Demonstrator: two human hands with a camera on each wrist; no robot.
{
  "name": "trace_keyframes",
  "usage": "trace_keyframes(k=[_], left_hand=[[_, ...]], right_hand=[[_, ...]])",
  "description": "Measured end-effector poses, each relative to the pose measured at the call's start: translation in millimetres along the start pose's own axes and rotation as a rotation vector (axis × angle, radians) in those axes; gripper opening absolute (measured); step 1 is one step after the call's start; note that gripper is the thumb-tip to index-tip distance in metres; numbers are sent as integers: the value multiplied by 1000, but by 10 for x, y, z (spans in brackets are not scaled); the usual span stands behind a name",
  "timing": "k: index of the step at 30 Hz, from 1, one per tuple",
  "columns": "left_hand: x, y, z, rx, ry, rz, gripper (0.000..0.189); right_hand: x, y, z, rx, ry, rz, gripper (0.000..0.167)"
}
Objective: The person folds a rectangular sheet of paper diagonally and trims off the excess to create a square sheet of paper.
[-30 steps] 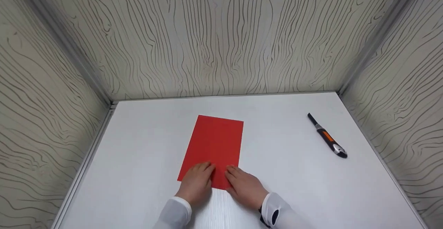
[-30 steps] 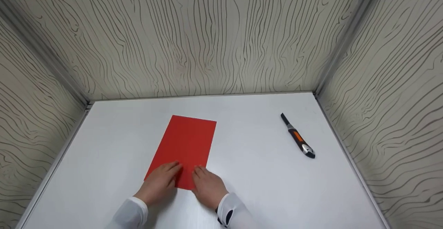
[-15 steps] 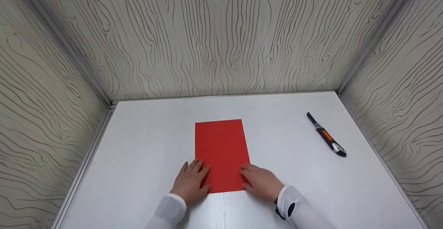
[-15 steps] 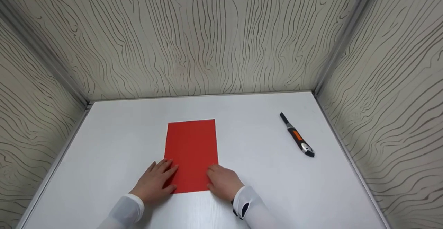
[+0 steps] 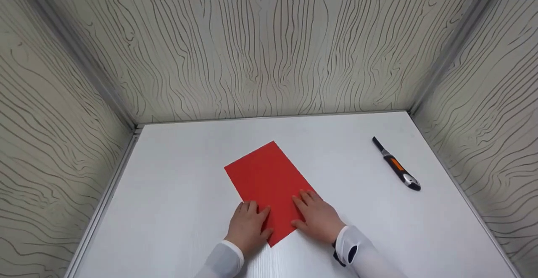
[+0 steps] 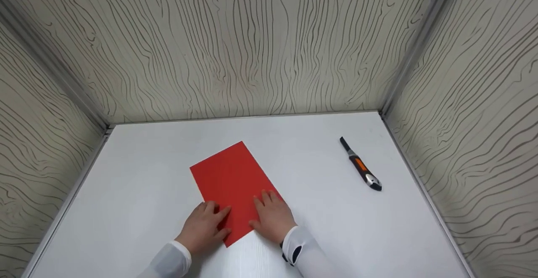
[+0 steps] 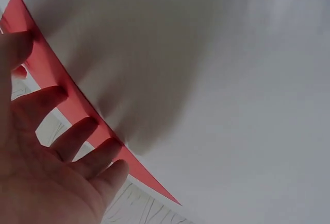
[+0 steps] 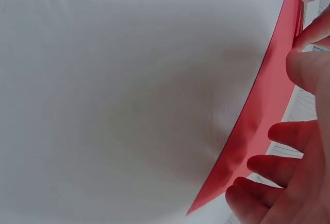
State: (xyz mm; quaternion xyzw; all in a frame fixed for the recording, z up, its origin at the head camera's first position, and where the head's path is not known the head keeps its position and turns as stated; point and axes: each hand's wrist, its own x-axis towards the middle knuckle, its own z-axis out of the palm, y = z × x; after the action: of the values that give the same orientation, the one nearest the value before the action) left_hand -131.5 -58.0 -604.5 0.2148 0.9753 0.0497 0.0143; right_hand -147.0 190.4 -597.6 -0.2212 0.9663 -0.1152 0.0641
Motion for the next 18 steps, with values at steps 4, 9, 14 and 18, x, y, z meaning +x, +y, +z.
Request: trace_keyframes(k=[4,9,14,18], left_hand=[[10,97,34,19,11,9,75],[19,184,52,6,-39,35,77],[21,146,67,-37,-48,49,84],[33,40,89,-51,-61,31,93]], right_hand=[[7,-11,-2,11,-11,16,82],[-7,14,3,-17,-28,27,88],[-32,66,0,-15,-67,26,91],[-53,140,-36,20,-102,15,91]])
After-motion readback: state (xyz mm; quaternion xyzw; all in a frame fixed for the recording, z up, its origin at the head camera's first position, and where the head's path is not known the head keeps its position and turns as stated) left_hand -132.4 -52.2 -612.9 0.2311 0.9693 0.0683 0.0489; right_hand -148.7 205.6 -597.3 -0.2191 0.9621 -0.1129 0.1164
